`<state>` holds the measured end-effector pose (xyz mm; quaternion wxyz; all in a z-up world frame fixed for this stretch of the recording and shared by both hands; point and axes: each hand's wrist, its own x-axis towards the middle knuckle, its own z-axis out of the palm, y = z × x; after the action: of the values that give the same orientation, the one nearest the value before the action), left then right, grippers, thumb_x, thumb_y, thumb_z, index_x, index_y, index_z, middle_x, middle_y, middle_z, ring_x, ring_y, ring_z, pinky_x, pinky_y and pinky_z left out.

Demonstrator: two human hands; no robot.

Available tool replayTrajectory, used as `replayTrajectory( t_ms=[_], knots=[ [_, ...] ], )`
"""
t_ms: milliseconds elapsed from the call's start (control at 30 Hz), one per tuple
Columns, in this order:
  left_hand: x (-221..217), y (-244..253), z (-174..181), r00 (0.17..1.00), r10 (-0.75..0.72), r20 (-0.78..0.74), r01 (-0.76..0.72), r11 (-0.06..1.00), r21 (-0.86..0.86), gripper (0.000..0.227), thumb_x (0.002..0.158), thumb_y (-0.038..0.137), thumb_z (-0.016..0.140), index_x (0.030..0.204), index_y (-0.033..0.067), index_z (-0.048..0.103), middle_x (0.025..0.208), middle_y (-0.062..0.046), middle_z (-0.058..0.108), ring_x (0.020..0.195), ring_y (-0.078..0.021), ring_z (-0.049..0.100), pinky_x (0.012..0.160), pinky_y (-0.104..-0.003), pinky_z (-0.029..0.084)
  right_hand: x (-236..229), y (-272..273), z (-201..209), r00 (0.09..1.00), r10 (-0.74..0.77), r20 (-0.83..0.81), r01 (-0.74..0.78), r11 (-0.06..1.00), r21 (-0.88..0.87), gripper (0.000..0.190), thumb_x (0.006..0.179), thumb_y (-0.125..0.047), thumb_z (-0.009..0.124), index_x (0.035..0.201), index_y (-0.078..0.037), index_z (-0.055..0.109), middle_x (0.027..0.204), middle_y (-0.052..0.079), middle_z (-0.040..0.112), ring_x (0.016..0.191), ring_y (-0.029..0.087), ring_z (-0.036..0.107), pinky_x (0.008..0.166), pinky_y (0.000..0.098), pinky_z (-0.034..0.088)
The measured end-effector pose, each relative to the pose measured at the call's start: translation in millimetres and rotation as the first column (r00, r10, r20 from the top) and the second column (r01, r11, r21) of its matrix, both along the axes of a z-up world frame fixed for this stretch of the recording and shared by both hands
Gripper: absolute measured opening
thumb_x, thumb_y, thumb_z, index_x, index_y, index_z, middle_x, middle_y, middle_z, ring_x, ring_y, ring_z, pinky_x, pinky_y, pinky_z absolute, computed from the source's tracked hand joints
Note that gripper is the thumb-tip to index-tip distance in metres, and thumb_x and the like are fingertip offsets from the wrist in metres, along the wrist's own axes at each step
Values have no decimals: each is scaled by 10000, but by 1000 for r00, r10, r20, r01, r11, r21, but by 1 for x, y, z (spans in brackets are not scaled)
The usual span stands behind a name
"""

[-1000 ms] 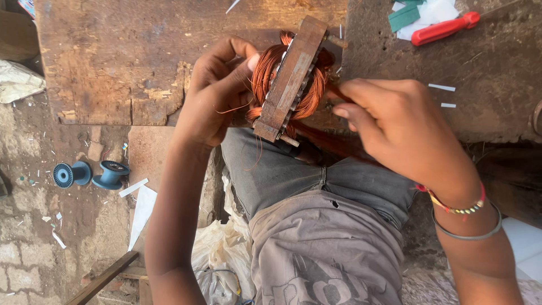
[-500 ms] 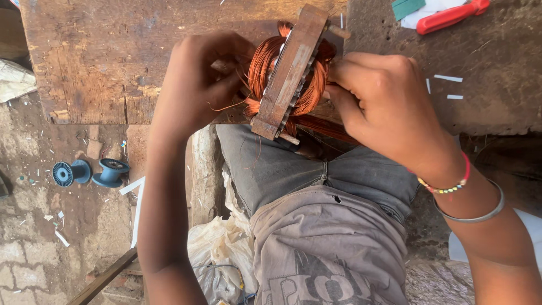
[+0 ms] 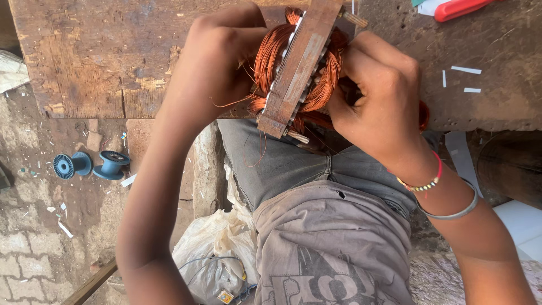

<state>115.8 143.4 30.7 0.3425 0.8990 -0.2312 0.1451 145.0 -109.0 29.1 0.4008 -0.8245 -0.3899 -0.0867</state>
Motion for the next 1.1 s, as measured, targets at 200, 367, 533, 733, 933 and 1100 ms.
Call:
replayTrajectory(
  t_ms=[200, 367, 533, 733, 933, 1100],
  knots=[
    [1, 7, -1, 1000, 22, 16, -23, 998, 51, 321, 739, -111, 690, 1045, -29, 742, 967, -169, 679, 863, -346, 675, 771, -409, 554, 1, -1, 5, 1000, 21, 19, -22, 998, 64, 129, 893, 95, 732, 903, 87, 604, 917, 173, 614, 804, 306, 647, 674, 357, 475],
    [4, 4, 0, 998, -66, -24, 65, 998, -18, 265, 813, -94, 736, 1061, -2, 725, 1023, -139, 700, 951, -327, 691, 848, -393, 558, -2, 6, 4, 993, -51, 110, 54, 998, -25, 227, 858, 51, 791, 885, 82, 568, 896, 206, 566, 771, 379, 600, 667, 416, 448],
    [3, 3, 9, 980, 55, -192, -68, 996, -59, 233, 796, -61, 703, 1016, 8, 672, 969, -135, 680, 870, -281, 718, 749, -356, 572, -8, 3, 1, 996, -32, 89, 32, 999, -6, 154, 869, 82, 718, 925, 72, 575, 943, 181, 586, 803, 357, 619, 686, 383, 473],
    [6, 1, 18, 997, -78, 11, 73, 972, 221, 268, 805, -8, 781, 1063, 43, 734, 915, -146, 665, 902, -353, 669, 825, -439, 539, -9, 6, 2, 992, -85, 93, 88, 996, -32, 273, 860, 13, 818, 892, 77, 554, 900, 191, 567, 767, 373, 601, 669, 415, 456],
    [1, -3, 18, 998, 4, 56, -16, 977, 212, 409, 791, -32, 741, 1194, 36, 754, 951, -154, 686, 886, -368, 665, 764, -449, 524, -8, 6, 1, 994, -66, 88, 65, 998, 4, 194, 855, 50, 767, 900, 87, 582, 900, 181, 590, 749, 322, 626, 678, 386, 464],
    [8, -1, 16, 999, -43, 25, 34, 954, 296, 447, 760, -63, 733, 1194, 39, 761, 942, -164, 691, 884, -372, 674, 777, -451, 530, -9, 6, 1, 995, -49, 86, 48, 999, 14, 141, 891, 57, 754, 900, 70, 614, 913, 166, 605, 767, 296, 645, 655, 346, 473]
  ],
)
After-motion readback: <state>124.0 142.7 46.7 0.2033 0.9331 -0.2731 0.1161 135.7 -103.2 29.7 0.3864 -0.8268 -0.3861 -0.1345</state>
